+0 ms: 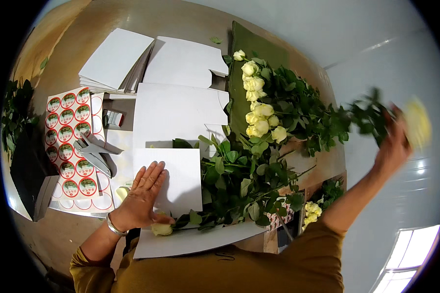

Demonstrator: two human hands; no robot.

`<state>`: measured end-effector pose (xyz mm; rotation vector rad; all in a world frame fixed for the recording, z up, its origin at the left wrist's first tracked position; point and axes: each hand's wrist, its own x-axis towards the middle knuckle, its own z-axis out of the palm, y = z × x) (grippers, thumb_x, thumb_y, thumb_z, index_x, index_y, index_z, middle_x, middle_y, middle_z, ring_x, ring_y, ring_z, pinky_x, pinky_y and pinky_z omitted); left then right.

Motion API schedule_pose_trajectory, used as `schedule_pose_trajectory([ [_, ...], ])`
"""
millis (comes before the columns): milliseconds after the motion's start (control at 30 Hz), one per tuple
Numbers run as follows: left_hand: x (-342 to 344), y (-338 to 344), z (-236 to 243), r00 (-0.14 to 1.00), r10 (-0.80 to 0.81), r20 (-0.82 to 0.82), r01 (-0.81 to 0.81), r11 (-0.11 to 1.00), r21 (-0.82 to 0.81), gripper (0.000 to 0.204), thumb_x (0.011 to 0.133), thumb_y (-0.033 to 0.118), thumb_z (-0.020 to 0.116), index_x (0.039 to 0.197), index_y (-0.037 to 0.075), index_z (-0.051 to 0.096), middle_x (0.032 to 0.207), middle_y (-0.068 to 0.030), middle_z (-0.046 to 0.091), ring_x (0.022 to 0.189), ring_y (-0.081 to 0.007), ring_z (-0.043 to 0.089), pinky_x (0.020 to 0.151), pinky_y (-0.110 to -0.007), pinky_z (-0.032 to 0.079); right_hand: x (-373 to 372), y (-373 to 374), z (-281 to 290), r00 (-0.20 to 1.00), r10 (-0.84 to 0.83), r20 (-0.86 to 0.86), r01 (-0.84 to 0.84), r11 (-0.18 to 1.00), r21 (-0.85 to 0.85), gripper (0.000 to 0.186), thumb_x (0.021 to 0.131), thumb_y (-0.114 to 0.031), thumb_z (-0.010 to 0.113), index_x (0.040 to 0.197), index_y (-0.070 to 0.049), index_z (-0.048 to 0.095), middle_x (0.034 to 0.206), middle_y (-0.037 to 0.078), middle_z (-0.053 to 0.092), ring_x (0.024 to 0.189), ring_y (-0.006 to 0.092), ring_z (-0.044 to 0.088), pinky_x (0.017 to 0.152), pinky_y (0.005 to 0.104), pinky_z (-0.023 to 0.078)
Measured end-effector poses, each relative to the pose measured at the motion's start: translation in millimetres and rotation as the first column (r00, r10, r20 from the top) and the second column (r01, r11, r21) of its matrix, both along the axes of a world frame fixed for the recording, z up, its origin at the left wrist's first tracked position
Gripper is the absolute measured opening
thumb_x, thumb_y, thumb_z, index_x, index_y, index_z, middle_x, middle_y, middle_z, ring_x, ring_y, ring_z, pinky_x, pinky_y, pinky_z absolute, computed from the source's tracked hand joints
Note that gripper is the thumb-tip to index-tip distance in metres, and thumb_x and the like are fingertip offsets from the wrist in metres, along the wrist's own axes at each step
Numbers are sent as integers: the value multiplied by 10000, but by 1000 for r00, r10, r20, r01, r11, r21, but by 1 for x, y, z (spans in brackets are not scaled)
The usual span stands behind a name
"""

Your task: The person arranges white roses and green leaves on a white paper sheet, then places them into a black box. They use a stapler to secure the box and repeat the process with another set of flowers.

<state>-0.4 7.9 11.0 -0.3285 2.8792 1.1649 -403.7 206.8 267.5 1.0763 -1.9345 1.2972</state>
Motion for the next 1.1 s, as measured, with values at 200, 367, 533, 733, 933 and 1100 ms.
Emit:
schedule_pose_trajectory([
  [200, 0, 0, 0, 1000, 13, 25, -14, 1000, 24, 1133, 642, 556, 761, 1417, -65, 215, 1520, -205, 143, 1427, -323, 89, 1157, -414, 63, 95, 25, 41, 797, 230, -558, -427, 869, -251, 336, 905, -91, 572, 1192, 78, 536, 1205, 207, 575, 1013, 274, 614, 897, 366, 506],
  [367, -6, -2, -2, 1000, -8, 18, 7, 1000, 28, 1113, 666, 557, 738, 1423, -62, 207, 1523, -200, 135, 1431, -308, 77, 1160, -403, 51, 91, -56, 2, 779, 10, -627, 261, 904, 339, 496, 758, 87, 625, 1237, -6, 538, 1238, 135, 568, 1084, 247, 568, 934, 348, 457],
  [533, 5, 2, -11, 998, 50, -46, -47, 997, 57, 1117, 652, 531, 762, 1432, -42, 204, 1524, -186, 147, 1432, -303, 75, 1160, -412, 51, 158, -93, -80, 905, 422, -45, -185, 487, 854, 582, 757, 134, 491, 1296, -87, 503, 1140, 142, 549, 1059, 298, 548, 892, 361, 450],
  [733, 6, 4, -17, 993, 58, -106, -53, 997, 49, 1107, 654, 528, 753, 1440, -22, 202, 1526, -171, 149, 1432, -289, 83, 1161, -413, 61, 156, -102, -112, 872, 461, 168, -301, 233, 925, 328, 845, -20, 535, 1170, -61, 559, 915, 145, 588, 797, 321, 615, 685, 398, 506],
  [933, 7, 4, -13, 985, 106, -134, -86, 986, 144, 1152, 614, 461, 806, 1449, -15, 172, 1523, -185, 148, 1428, -322, 85, 1158, -430, 64, 207, -87, -178, 511, 372, 775, -830, -23, 558, 363, 816, -75, 672, 1156, 23, 593, 887, 163, 630, 717, 256, 634, 647, 318, 515],
  [1100, 12, 10, -14, 966, 125, -228, -80, 977, 196, 1175, 587, 339, 852, 1475, 53, 138, 1526, -144, 185, 1423, -336, 115, 1147, -488, 54, 224, -71, -236, 361, 370, 856, -925, 30, 378, 333, 823, -31, 620, 1150, 10, 572, 972, 179, 612, 836, 362, 623, 717, 371, 504],
])
